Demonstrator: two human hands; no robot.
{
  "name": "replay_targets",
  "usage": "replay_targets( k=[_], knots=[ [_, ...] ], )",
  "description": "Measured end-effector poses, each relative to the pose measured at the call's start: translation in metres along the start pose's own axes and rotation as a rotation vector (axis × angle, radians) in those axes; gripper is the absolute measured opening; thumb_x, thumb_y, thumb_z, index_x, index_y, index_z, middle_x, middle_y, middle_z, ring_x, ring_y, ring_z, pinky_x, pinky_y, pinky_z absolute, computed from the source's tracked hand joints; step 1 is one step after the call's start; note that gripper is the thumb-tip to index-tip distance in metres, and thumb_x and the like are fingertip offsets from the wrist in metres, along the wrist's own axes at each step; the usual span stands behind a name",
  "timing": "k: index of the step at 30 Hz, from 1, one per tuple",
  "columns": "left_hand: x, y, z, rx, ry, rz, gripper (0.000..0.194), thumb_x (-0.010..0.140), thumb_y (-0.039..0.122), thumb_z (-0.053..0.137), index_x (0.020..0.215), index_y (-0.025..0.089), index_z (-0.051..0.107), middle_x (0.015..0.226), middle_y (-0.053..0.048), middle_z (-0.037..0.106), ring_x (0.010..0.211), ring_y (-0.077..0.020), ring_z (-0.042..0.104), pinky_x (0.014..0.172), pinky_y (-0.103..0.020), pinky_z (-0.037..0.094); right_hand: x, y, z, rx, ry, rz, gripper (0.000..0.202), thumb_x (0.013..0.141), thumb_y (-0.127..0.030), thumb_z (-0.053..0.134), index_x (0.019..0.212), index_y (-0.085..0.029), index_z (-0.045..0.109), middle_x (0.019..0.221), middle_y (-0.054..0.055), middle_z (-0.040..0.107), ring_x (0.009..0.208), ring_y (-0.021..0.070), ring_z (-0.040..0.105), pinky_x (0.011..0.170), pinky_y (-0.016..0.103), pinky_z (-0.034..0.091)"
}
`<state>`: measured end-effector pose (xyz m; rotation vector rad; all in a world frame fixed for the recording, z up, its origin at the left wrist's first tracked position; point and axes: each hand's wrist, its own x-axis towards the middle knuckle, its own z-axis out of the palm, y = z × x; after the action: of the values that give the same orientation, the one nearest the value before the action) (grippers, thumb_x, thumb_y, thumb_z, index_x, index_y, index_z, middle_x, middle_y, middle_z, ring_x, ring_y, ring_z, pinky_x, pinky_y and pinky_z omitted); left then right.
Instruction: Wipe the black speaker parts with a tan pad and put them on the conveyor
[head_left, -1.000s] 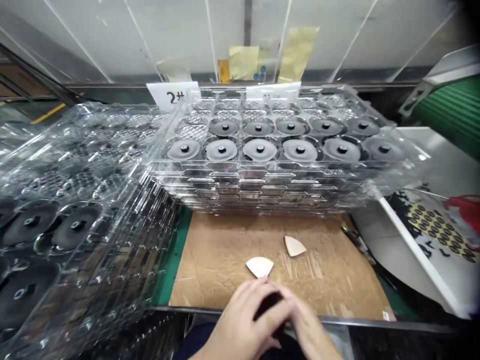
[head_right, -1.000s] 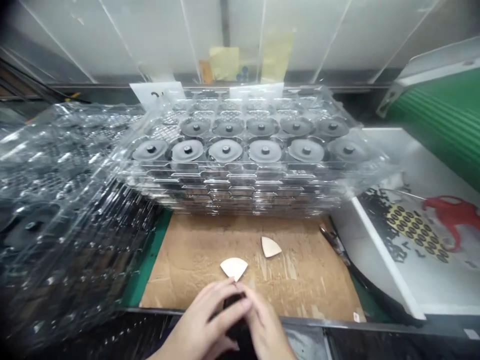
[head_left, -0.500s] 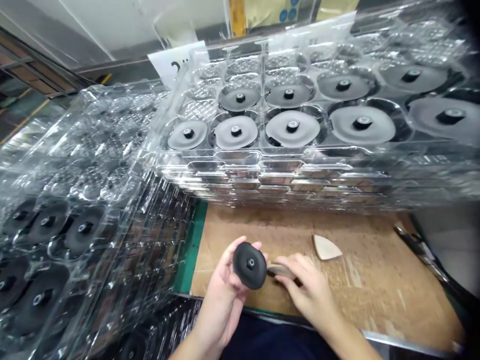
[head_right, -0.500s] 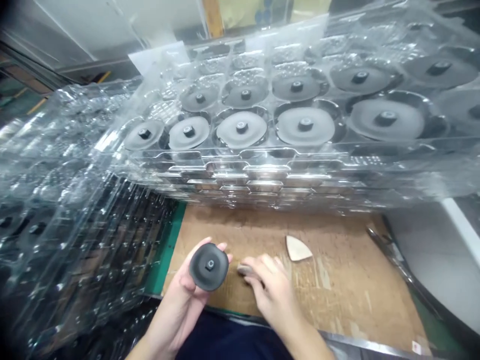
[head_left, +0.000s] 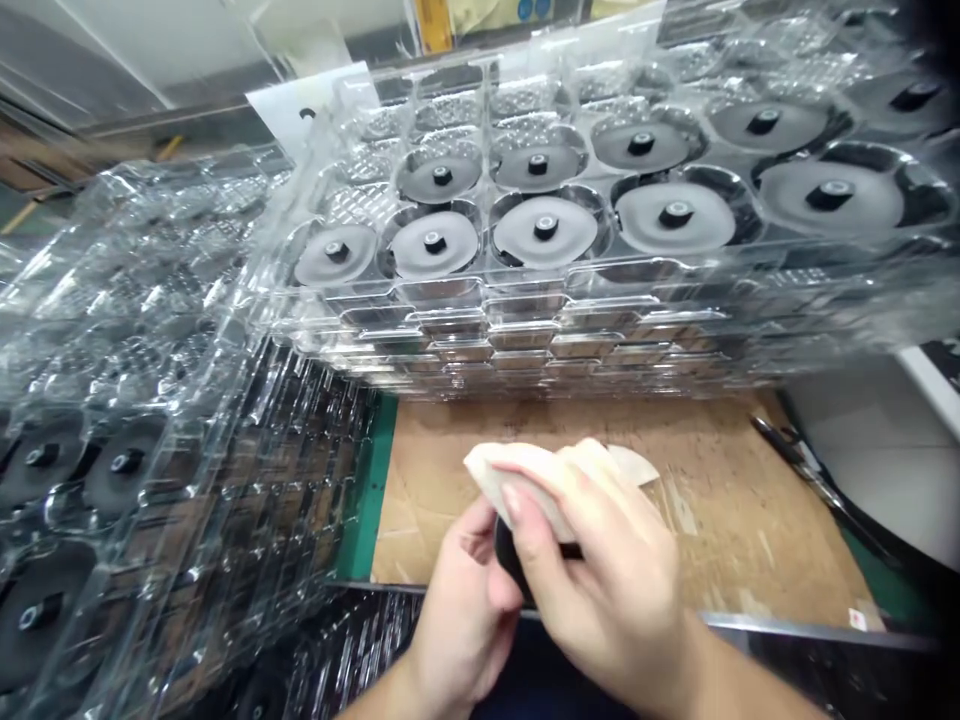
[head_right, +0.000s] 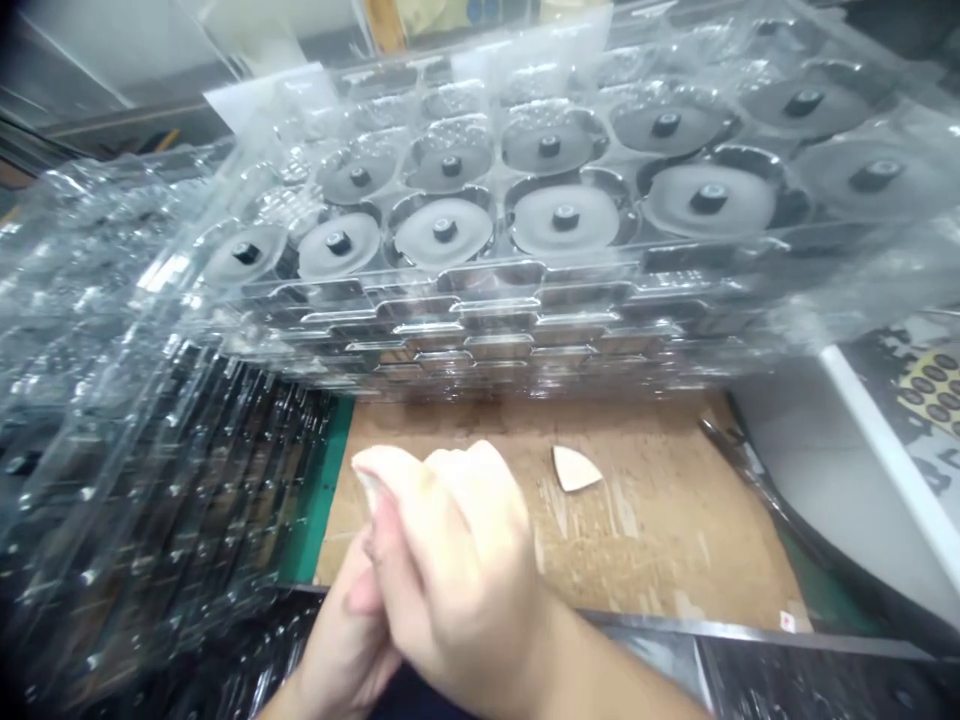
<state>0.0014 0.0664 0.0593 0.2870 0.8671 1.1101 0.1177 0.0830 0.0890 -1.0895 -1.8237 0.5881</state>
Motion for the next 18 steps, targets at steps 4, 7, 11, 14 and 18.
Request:
replay_targets(
  k=[4, 7, 11, 14, 18],
  knots=[
    [-0.001, 0.007, -0.001, 0.023, -0.033, 0.046, 0.061, 0.053, 0.036, 0.078, 0.111, 0.026, 0.060, 0.113, -0.006, 0.064, 0.100, -0.0261, 0.061, 0.090, -0.032, 0.047, -0.012, -0.004, 0.001, 0.001, -0.006, -0.015, 0.032, 0.075, -0.007, 0.056, 0.105, -0.017, 0.057, 0.072, 0.001, 0.063, 0.059, 0.0121, 0.052, 0.063, 0.028, 0.044],
    [-0.001, 0.007, 0.002, 0.033, -0.017, 0.032, 0.060, 0.054, 0.036, 0.077, 0.110, 0.026, 0.060, 0.112, -0.004, 0.065, 0.102, -0.0243, 0.060, 0.092, -0.029, 0.045, -0.010, -0.005, 0.001, 0.033, 0.029, -0.001, 0.028, 0.076, -0.005, 0.052, 0.102, -0.014, 0.057, 0.074, 0.003, 0.063, 0.061, 0.0126, 0.053, 0.061, 0.028, 0.044],
    [-0.004, 0.007, 0.007, 0.033, -0.097, 0.019, 0.059, 0.054, 0.039, 0.076, 0.109, 0.024, 0.062, 0.113, -0.007, 0.064, 0.107, -0.0268, 0.057, 0.097, -0.034, 0.041, -0.003, -0.004, 0.000, 0.052, 0.067, 0.015, 0.033, 0.077, -0.007, 0.054, 0.109, -0.016, 0.055, 0.085, 0.004, 0.064, 0.070, 0.0147, 0.056, 0.067, 0.031, 0.044],
    [-0.006, 0.011, 0.003, -0.009, -0.122, 0.010, 0.060, 0.054, 0.037, 0.076, 0.110, 0.026, 0.060, 0.113, -0.006, 0.064, 0.102, -0.0253, 0.060, 0.092, -0.031, 0.045, -0.019, 0.002, -0.007, 0.012, 0.065, -0.024, 0.026, 0.077, -0.009, 0.054, 0.100, -0.020, 0.059, 0.070, 0.000, 0.063, 0.059, 0.0127, 0.054, 0.061, 0.028, 0.044],
    [-0.004, 0.013, 0.001, -0.029, -0.085, -0.012, 0.063, 0.050, 0.036, 0.077, 0.110, 0.026, 0.060, 0.112, -0.005, 0.065, 0.103, -0.0232, 0.060, 0.090, -0.027, 0.046, -0.037, 0.005, -0.020, -0.134, 0.003, 0.131, 0.023, 0.081, -0.011, 0.048, 0.101, -0.019, 0.057, 0.079, 0.004, 0.064, 0.062, 0.0144, 0.057, 0.060, 0.029, 0.044]
  ],
)
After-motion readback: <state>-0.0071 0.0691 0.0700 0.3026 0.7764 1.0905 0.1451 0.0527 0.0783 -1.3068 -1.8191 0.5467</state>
